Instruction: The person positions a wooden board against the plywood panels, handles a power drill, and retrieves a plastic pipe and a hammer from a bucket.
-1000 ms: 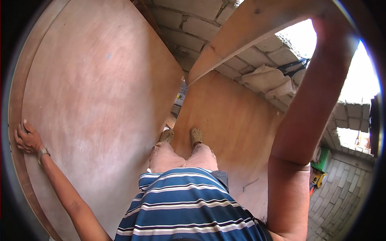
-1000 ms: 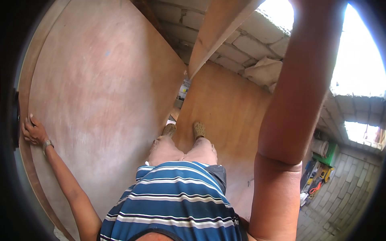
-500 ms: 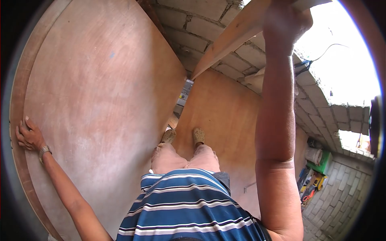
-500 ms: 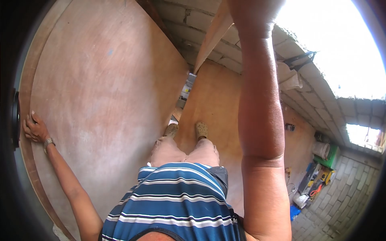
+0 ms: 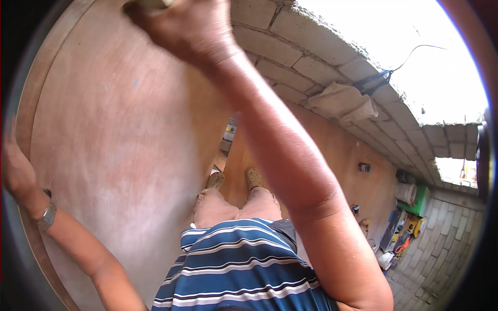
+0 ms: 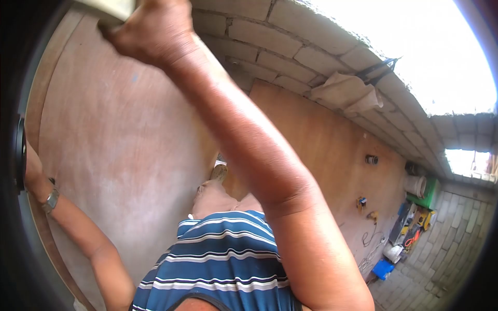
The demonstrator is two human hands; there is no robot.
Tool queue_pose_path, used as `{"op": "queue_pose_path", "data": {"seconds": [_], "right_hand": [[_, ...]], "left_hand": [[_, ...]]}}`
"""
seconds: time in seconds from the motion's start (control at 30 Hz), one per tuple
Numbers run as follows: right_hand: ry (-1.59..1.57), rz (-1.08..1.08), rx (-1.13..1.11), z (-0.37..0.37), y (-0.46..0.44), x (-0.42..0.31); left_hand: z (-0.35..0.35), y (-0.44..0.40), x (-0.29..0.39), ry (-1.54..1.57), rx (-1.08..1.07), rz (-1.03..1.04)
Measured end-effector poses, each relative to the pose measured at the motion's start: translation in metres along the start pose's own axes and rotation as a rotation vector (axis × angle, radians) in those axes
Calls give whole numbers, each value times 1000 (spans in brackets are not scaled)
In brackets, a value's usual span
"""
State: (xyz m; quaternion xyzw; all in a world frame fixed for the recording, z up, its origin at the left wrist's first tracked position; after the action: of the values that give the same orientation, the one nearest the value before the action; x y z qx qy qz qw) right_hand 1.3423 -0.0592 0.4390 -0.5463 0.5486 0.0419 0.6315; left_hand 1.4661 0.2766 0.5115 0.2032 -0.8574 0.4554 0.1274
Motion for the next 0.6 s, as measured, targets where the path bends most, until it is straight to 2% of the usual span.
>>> {"op": "queue_pose_path", "data": {"seconds": [0.03, 0.07, 0.1, 0.17, 0.2, 0.3, 0.33, 0.4, 0.43, 0.47, 0.57, 0.6], "right_hand": [[3, -13, -79, 15, 2, 2], [-16, -94, 0, 37, 7, 9], [-32, -176, 84, 53, 9, 13], [2, -129, 79, 68, 20, 3], [-49, -119, 103, 77, 24, 0], [-142, -69, 114, 91, 33, 9], [-145, -87, 115, 94, 34, 11], [-147, -99, 118, 103, 40, 6], [-143, -95, 120, 105, 43, 6], [-128, -75, 88, 100, 42, 11], [-137, -91, 61, 92, 44, 15], [-146, -119, 111, 88, 49, 16]], "left_hand": [[5, -25, 23, 244, -147, 61], [15, -46, 48, 489, -297, 124], [26, -57, 76, 514, -235, 166], [68, -70, 130, 501, 99, 87], [82, -77, 143, 499, 185, 37], [84, -86, 124, 343, -4, 296], [93, -82, 126, 317, 57, 257], [79, -81, 105, 896, 327, -217], [95, -81, 113, 624, 96, 11], [109, -82, 118, 550, 199, 0], [116, -80, 122, 536, 227, -122], [118, -79, 123, 566, 243, -87]]}}
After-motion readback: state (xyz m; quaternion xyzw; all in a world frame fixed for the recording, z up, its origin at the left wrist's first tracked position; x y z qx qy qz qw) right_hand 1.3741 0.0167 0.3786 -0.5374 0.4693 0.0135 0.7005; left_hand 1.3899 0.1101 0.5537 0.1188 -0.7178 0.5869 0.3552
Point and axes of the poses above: each hand's wrist, its own y-axis away from the middle knuckle, its own z-axis out of the palm, x = y × z, the point moved 4 cm from there along -y, towards the middle knuckle, and after that the axes turned 1 degree about -y, right-handed, at the moved point
